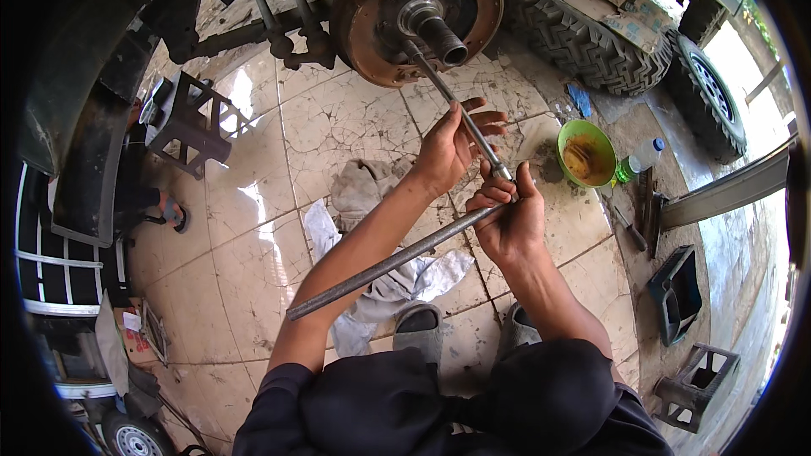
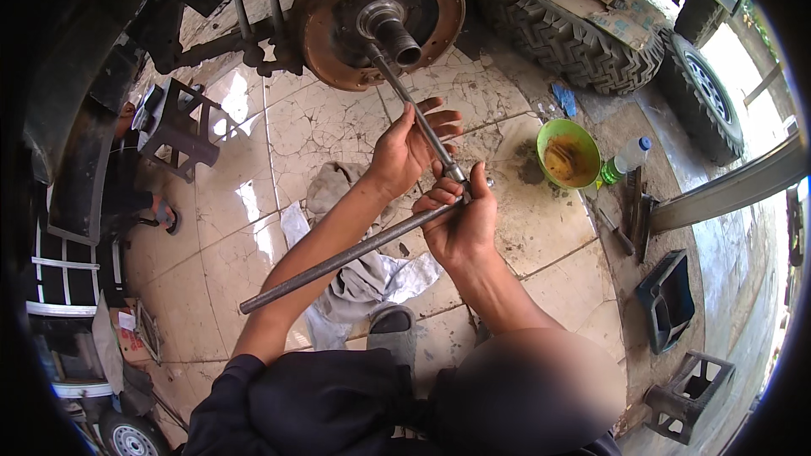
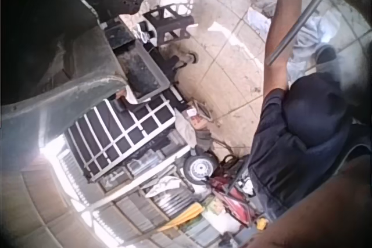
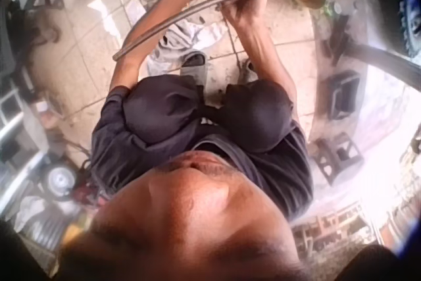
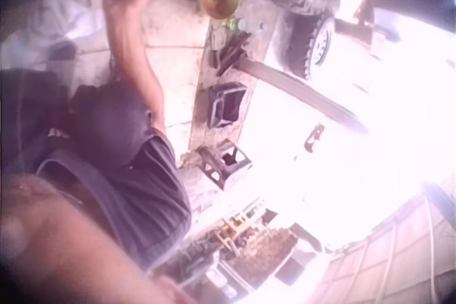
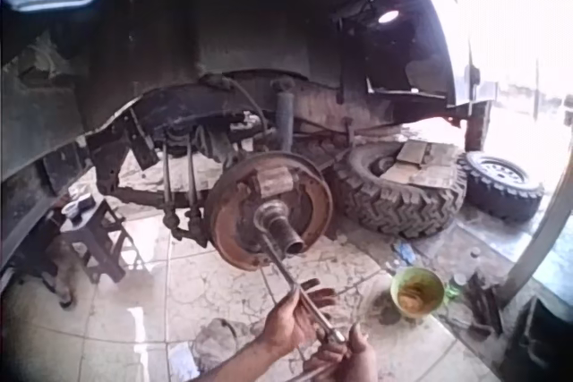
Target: The person works on a vehicle axle assembly, using a T-handle socket wrench to loosen and remove bolts and components while handling a metal shaft.
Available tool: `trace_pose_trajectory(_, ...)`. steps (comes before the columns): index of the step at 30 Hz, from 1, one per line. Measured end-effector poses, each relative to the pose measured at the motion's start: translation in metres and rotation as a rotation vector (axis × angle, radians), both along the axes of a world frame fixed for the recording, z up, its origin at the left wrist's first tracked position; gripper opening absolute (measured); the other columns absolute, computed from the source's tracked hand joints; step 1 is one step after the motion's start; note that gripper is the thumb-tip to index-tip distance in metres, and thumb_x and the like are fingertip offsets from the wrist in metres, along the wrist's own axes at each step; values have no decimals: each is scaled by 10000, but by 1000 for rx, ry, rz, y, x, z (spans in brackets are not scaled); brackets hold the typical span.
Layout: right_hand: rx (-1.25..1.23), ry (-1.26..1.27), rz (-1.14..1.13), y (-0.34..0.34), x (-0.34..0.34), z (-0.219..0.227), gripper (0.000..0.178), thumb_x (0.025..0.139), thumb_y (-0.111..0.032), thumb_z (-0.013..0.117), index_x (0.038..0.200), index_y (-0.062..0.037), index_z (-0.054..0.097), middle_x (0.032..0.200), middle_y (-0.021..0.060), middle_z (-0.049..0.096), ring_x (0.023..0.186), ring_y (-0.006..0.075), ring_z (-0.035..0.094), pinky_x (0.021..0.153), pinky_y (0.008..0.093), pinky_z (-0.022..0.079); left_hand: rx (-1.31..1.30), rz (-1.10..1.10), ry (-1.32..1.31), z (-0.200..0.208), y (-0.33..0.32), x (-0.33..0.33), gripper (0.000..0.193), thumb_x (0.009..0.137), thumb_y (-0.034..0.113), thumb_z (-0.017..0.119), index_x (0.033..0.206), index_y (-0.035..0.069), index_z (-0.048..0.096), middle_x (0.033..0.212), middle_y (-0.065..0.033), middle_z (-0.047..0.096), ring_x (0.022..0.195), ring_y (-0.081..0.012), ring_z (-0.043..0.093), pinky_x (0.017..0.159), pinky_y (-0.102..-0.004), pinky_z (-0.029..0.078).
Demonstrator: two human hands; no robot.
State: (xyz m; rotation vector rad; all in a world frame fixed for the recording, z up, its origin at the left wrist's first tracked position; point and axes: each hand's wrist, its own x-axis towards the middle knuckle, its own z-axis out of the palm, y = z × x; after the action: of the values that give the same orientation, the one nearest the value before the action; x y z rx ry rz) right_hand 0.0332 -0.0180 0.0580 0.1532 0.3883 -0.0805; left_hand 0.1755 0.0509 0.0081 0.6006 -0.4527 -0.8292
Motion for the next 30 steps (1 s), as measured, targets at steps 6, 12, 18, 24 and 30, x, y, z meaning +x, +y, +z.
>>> trace_pose_trajectory(6, -33, -13, 12, -7, -3, -4, 631, 986, -570, 381, 1034, 41, 532, 619, -49, 418, 551, 75, 410, 578, 248, 385, 27, 73, 57, -8, 33, -10, 520, 1024, 465, 318, 1424, 139, 377, 1400, -130, 490, 1252, -248, 493, 981, -464, 420)
trace_pose_trajectory(12, -231, 94, -41, 3, 2, -11, 616, 951, -588, 445, 953, 24, 513, 743, 47, 489, 683, 159, 531, 771, 345, 543, 252, 147, 88, 16, 3, -35, 323, 1026, 345, 425, 1225, 92, 455, 964, -126, 627, 855, -242, 693, 518, -256, 555)
trace_pose_trajectory(18, -402, 189, -80, -2, -4, -3, 618, 978, -577, 359, 1101, 18, 472, 882, 108, 507, 799, 253, 575, 883, 445, 543, 295, 221, 71, 14, -6, -39, 266, 1007, 354, 480, 1089, 103, 507, 904, -86, 632, 847, -245, 696, 609, -314, 586)
trace_pose_trajectory(24, -1068, 311, -89, -38, -20, -33, 424, 994, -429, 502, 944, -14, 569, 811, 53, 568, 690, 129, 543, 585, 276, 471, 376, 307, 9, 10, -11, -41, 253, 1012, 337, 474, 1039, 93, 533, 861, -94, 662, 764, -240, 709, 645, -336, 589)
trace_pose_trajectory(30, -1184, 213, 1, -54, -23, -35, 400, 981, -384, 557, 834, -17, 617, 664, -10, 514, 545, 65, 437, 502, 228, 366, 395, 287, 0, 10, -4, -39, 281, 1002, 378, 485, 1055, 111, 554, 868, -69, 671, 770, -226, 709, 684, -331, 585)
